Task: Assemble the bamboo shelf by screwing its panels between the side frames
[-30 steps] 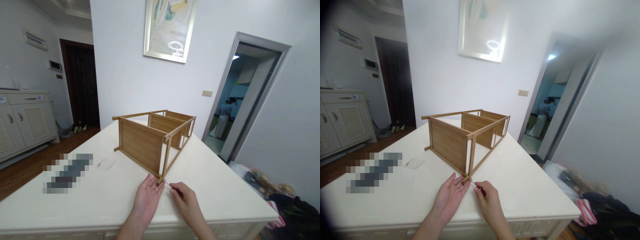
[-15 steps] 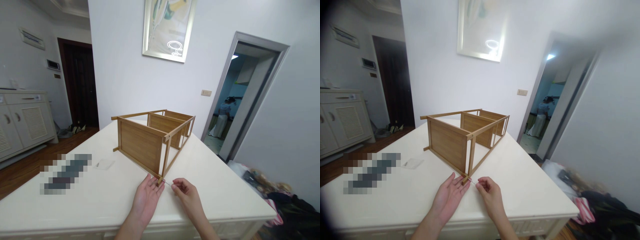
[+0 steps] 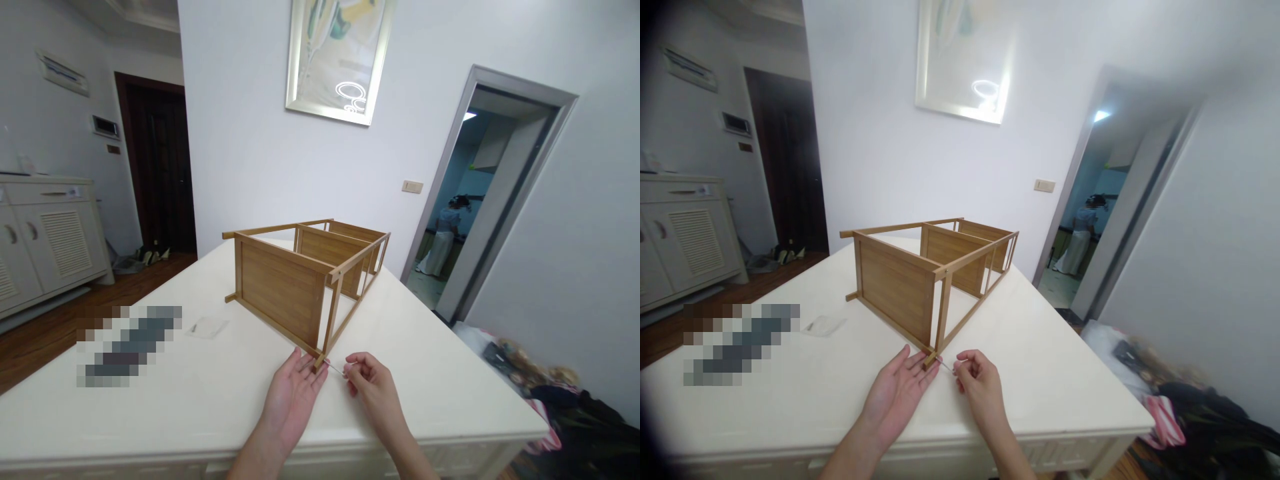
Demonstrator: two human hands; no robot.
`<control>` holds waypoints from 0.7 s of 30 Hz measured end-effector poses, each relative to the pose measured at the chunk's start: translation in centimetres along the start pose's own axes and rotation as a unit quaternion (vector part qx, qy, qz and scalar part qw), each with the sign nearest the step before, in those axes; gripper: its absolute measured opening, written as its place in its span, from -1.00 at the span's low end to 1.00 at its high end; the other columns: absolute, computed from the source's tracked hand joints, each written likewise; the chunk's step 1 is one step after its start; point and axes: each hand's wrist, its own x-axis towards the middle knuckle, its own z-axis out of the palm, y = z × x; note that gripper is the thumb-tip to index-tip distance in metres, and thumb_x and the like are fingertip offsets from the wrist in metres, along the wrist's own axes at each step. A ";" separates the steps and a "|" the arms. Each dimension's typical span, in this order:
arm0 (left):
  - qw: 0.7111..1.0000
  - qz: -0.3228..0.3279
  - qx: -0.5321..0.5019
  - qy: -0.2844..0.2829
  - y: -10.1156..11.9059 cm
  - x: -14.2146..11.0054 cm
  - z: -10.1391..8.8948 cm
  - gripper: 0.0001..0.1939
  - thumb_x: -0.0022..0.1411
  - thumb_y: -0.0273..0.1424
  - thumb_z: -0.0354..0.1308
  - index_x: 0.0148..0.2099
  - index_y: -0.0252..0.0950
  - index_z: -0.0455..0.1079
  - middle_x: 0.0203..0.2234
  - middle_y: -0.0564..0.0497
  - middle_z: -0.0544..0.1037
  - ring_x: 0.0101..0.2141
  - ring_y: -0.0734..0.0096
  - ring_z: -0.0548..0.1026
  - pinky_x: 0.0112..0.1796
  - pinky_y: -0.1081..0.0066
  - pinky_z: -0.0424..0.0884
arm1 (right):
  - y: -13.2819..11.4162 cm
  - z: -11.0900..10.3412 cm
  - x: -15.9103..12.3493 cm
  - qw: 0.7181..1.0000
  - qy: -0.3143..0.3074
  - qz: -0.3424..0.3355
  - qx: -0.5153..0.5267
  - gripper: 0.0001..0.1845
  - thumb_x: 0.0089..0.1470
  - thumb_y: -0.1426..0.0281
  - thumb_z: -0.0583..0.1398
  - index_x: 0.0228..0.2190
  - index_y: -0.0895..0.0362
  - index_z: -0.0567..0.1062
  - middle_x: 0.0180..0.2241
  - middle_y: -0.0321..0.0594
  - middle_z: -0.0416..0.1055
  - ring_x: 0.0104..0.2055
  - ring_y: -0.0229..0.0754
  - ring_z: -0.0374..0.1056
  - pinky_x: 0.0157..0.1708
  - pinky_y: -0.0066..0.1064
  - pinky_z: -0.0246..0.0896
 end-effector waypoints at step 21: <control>1.000 -0.005 -0.012 0.005 0.1 -0.2 0.4 -0.79 0.28 -0.37 0.10 -0.12 -0.43 0.32 -0.22 -0.29 0.50 -0.13 0.10 0.56 -0.12 0.19 0.56 | 1.5 -0.4 -0.8 0.972 0.068 -0.100 -0.199 -0.82 -0.07 0.32 0.23 -0.36 0.08 0.55 -0.45 -0.20 0.54 -0.42 -0.10 0.44 -0.35 -0.29 0.35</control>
